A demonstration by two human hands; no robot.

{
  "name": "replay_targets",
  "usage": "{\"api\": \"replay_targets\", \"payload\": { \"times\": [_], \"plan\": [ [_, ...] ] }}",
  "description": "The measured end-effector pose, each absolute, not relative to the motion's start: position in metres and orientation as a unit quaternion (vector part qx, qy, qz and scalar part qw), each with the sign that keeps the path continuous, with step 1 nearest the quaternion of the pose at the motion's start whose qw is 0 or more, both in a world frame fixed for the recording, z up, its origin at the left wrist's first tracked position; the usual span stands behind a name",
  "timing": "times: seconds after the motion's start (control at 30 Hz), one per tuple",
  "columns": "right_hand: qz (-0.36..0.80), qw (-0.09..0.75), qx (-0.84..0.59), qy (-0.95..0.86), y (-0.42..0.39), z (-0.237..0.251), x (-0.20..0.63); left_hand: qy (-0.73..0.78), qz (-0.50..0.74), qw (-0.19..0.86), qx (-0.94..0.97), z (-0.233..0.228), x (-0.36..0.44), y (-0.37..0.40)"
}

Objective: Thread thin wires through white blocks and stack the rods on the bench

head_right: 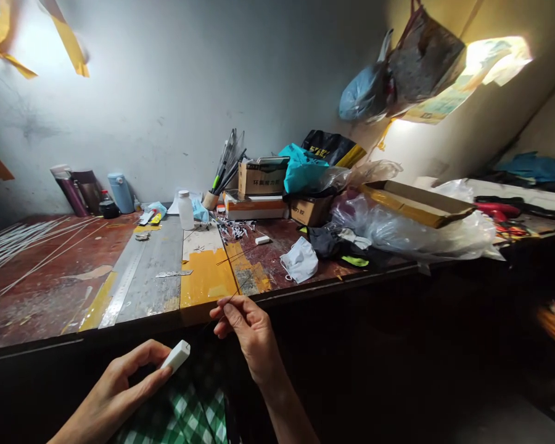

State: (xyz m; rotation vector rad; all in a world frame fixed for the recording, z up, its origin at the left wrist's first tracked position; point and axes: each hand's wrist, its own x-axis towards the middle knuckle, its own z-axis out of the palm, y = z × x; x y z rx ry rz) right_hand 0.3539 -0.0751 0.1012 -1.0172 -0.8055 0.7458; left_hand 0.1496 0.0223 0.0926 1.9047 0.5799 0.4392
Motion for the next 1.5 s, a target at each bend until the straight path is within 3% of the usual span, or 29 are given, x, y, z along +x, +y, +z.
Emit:
{"api": "replay_targets", "payload": {
  "times": [0.17, 0.43, 0.53, 0.73, 1.0, 1.13, 1.33, 1.5],
  "plan": [
    [0.415, 0.689, -0.445, -0.393, -0.064, 0.094, 0.350, 0.252, 0.147, 0.547, 0.785, 0.090, 0.144, 0.028],
    [0.326, 0.718, -0.536, -0.302, -0.042, 0.076, 0.338, 0.253, 0.200, 0.442, 0.837, 0.066, 0.136, 0.037],
    [0.337, 0.706, -0.543, -0.304, -0.035, 0.070, 0.332, 0.249, 0.217, 0.411, 0.849, 0.060, 0.133, 0.038],
    [0.399, 0.674, -0.507, -0.361, -0.031, 0.076, 0.334, 0.281, 0.189, 0.457, 0.822, 0.059, 0.130, 0.041],
    [0.366, 0.666, -0.563, -0.324, -0.018, 0.064, 0.325, 0.260, 0.248, 0.376, 0.854, 0.051, 0.124, 0.042],
    [0.358, 0.625, -0.571, -0.395, -0.012, 0.064, 0.317, 0.312, 0.237, 0.434, 0.811, 0.058, 0.111, 0.045],
    [0.163, 0.537, -0.587, -0.583, 0.008, 0.074, 0.300, 0.401, 0.266, 0.565, 0.670, 0.055, 0.083, 0.061],
    [0.090, 0.474, -0.563, -0.671, 0.039, 0.073, 0.276, 0.435, 0.318, 0.630, 0.559, 0.042, 0.078, 0.077]
  ]
}}
